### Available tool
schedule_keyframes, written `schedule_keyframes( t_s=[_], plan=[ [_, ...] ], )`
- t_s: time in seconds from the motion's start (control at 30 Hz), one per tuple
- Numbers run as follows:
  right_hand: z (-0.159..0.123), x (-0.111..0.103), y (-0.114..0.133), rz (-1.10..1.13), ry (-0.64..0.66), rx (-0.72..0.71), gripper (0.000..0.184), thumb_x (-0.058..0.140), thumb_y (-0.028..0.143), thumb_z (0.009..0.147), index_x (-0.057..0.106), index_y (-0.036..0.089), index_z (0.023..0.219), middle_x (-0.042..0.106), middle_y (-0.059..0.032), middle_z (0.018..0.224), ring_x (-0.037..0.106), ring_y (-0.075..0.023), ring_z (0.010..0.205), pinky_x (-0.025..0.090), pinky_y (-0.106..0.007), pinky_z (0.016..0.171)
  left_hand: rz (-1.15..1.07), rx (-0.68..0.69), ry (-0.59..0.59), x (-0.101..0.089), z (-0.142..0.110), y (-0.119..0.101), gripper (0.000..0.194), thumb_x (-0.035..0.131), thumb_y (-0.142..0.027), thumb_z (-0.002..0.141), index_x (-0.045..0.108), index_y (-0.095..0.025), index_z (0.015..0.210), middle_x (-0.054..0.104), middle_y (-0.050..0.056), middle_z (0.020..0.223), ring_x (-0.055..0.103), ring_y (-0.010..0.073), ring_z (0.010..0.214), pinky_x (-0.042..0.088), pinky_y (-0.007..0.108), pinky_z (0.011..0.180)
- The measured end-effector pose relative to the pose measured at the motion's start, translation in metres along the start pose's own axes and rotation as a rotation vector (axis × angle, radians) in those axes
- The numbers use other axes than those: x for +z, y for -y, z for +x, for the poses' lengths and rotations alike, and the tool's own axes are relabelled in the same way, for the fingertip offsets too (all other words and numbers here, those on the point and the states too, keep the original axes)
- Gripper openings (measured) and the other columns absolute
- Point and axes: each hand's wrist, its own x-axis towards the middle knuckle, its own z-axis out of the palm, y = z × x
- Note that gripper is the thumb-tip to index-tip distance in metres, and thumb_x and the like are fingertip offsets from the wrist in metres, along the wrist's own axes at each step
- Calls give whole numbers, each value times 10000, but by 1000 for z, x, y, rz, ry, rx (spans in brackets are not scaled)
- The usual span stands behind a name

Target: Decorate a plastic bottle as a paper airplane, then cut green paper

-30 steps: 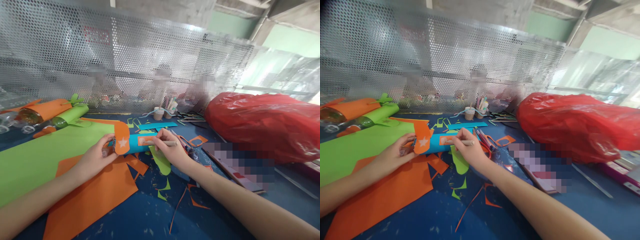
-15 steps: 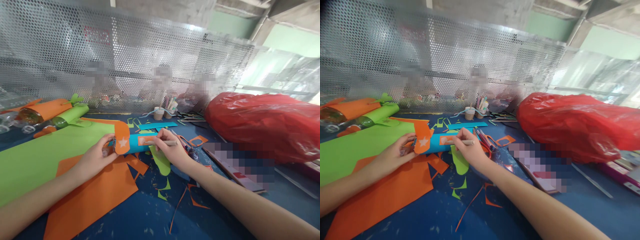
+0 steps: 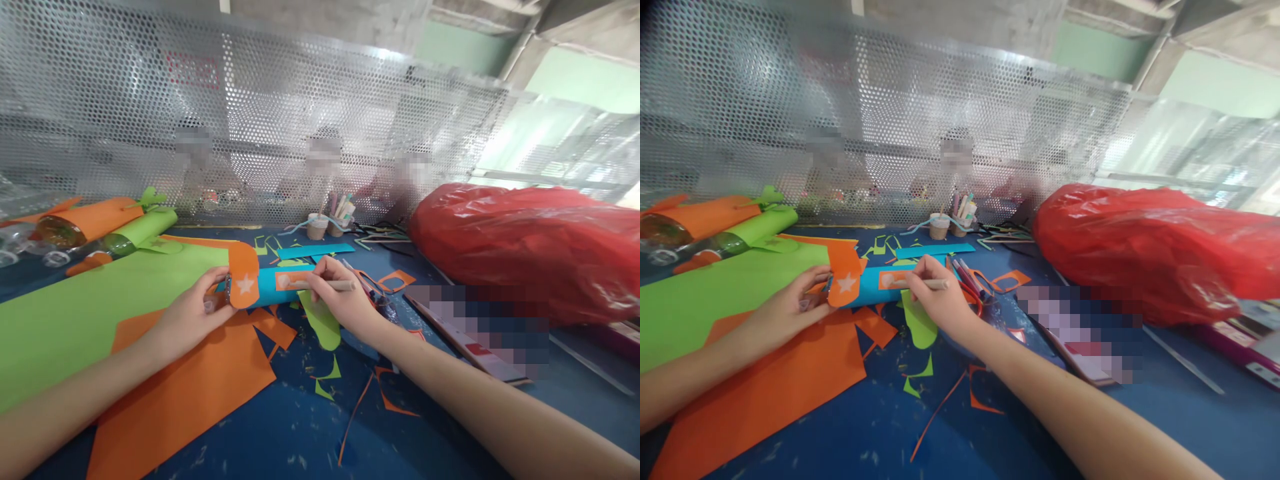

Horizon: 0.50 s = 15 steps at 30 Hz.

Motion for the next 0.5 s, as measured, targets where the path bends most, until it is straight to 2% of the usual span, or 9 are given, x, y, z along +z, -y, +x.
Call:
schedule_keyframes(
  t_s=[0.13,0.3,0.5],
  plan=[
    [0,0,0,5,-2,4,212,565,323,838,445,240,686,511,56,567,430,-117,509,328,-257,502,-4,14,-16,0,0,2,714,630,-578,784,467,-201,1369,656,162,1326,710,347,1061,568,489,883],
    [-1,0,0,-5,4,11,214,571,332,835,442,242,689,513,54,564,433,-125,515,333,-261,510,-15,4,9,0,0,1,714,619,-579,795,451,-201,1377,692,156,1259,691,360,1103,553,504,912],
    [0,0,0,-35,-11,-10,212,552,310,834,437,243,669,509,49,561,431,-129,525,333,-265,519,0,8,8,0,-1,-1,716,613,-586,796,449,-211,1383,642,158,1347,680,369,1124,549,515,921]
  ],
)
